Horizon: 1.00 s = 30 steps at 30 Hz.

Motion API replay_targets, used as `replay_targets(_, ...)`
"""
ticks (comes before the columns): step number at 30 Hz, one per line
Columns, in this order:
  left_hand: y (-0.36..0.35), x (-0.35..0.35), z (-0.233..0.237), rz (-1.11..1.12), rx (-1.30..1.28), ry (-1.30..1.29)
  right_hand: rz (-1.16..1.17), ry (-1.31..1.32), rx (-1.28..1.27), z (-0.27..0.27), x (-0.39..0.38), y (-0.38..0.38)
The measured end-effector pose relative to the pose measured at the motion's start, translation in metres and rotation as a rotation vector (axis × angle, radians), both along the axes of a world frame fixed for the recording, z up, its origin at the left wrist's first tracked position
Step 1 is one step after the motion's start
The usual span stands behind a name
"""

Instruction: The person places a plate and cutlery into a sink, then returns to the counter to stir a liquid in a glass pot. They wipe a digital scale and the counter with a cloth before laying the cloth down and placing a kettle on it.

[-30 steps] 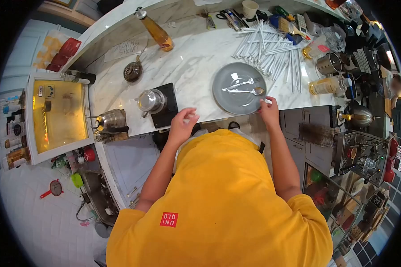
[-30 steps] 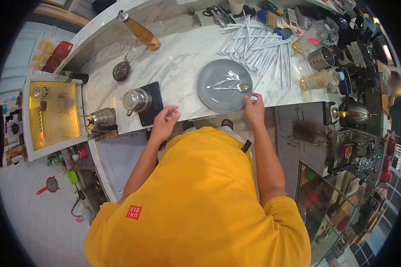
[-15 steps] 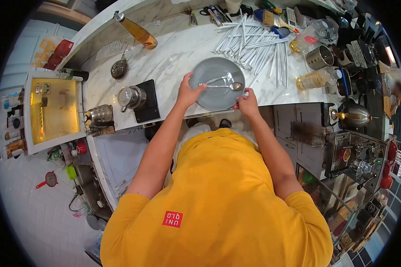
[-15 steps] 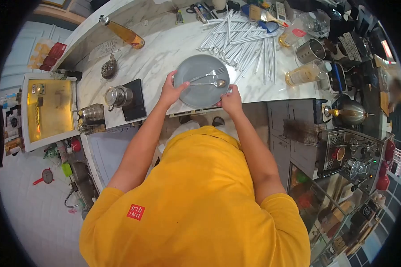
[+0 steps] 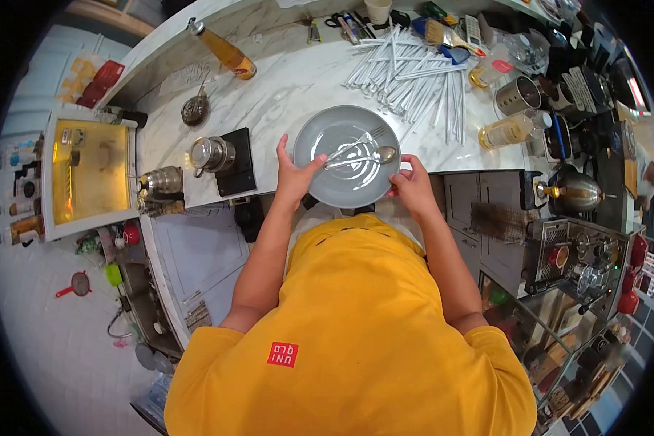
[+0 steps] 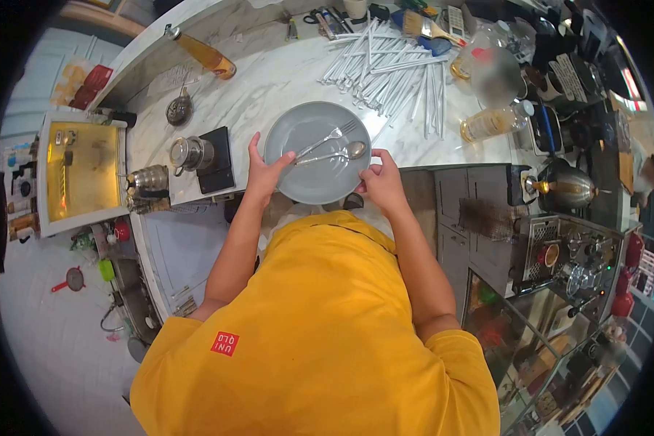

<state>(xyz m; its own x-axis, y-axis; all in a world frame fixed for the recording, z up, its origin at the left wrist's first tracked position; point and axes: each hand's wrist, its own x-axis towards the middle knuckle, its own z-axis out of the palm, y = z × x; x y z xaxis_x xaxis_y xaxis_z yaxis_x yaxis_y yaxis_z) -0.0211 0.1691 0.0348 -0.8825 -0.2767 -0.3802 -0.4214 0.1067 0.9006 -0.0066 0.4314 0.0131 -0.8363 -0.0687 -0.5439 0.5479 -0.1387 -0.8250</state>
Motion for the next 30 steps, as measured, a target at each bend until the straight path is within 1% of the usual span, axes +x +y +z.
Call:
replay_targets(1,-0.001,0.002,0.003,0.007,0.086,0.010,0.008,-0.002,0.009,0.009,0.001,0.000)
replay_targets(5,-0.010,0.020,0.005,-0.029,0.209,0.061,0.092,0.031,0.053,0.021,0.003,0.001)
replay_targets(7,-0.011,0.029,0.019,-0.028,0.261,0.048,0.121,0.048,0.041,0.024,0.004,0.000)
replay_targets(10,-0.016,0.047,0.014,0.027,0.234,0.113,0.161,0.060,0.038,0.037,0.003,-0.006)
replay_targets(17,-0.039,0.094,0.013,0.171,0.210,0.134,0.316,0.104,0.059,0.050,0.012,-0.035)
replay_targets(22,-0.071,0.130,0.010,0.288,0.209,0.178,0.413,0.141,0.074,0.051,0.027,-0.074)
replay_targets(28,-0.123,0.181,0.015,0.383,0.125,0.185,0.537,0.141,0.055,0.062,0.045,-0.139)
replay_targets(30,-0.139,0.198,0.020,0.442,0.182,0.184,0.557,0.132,0.055,0.069,0.054,-0.163)
